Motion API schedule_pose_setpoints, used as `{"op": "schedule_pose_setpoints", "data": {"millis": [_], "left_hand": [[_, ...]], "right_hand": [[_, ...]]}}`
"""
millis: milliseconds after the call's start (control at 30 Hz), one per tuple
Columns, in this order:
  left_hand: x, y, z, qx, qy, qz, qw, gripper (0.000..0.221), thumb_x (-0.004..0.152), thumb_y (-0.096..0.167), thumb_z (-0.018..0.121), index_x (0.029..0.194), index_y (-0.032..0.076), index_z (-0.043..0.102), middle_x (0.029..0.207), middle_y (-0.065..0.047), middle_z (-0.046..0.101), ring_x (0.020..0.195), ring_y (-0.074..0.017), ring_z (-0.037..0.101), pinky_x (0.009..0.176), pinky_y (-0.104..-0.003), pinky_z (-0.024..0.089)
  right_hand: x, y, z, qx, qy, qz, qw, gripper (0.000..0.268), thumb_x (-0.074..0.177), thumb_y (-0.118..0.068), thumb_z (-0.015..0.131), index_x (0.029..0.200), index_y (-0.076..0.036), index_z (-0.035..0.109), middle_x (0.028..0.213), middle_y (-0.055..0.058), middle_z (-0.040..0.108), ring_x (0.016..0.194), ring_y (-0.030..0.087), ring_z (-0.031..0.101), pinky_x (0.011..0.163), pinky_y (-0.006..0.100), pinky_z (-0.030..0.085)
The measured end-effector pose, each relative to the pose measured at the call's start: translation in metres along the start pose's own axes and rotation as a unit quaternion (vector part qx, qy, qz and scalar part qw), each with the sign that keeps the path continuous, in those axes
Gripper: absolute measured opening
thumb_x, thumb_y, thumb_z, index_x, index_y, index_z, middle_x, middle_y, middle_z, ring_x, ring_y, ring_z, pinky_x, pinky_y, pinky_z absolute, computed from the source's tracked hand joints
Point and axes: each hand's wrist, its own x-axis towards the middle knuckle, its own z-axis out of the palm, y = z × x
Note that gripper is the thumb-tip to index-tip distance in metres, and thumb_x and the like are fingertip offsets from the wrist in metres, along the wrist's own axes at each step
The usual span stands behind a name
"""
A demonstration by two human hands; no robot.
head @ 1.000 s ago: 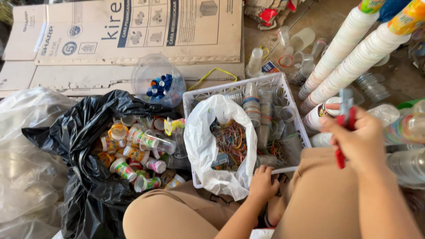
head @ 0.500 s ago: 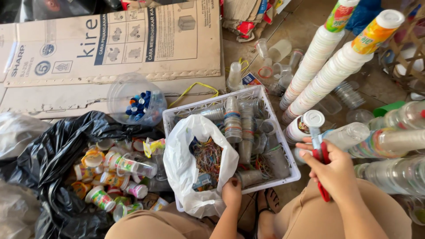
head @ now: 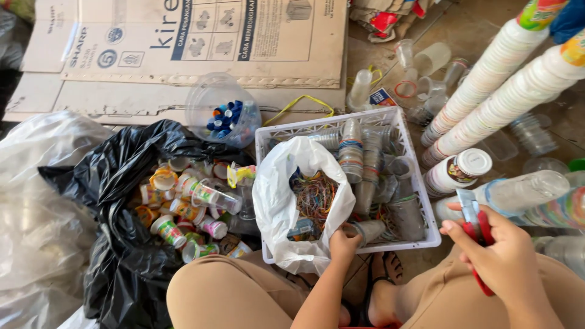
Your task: Cutting the top rims off plastic cups for recycling using a pair of cutters
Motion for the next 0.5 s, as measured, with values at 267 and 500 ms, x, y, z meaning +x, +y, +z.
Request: {"op": "schedule_pose_setpoints", "data": {"millis": [267,500], "left_hand": [[-0.014,0.019,-0.006,0.168,-0.104,0.123,0.973,0.039,0.076,0.016,0.074,0.115,0.016,0.068,0.079,-0.001,0.07,0.071,-0.0232,0.066,0.069,-0.035,0.052],[-0.022,0.025,0.004,0.386,-0.084,0.261,0.881,0.039,0.077,0.007,0.065,0.113,0.001,0.051,0.081,-0.022,0.068,0.069,-0.0475,0.065,0.062,-0.055,0.053]], "right_hand": [[-0.016,0.006,-0.01,0.011,0.013,-0.017,1.0,0.03,0.089,0.002,0.072,0.118,0.007,0.07,0.084,0.021,0.076,0.046,0.024,0.048,0.042,0.032,0.035],[-0.022,0.008,-0.011,0.007,0.008,-0.043,0.999,0.034,0.089,-0.001,0.072,0.121,0.008,0.069,0.08,0.02,0.073,0.048,0.024,0.05,0.043,0.032,0.037]]}}
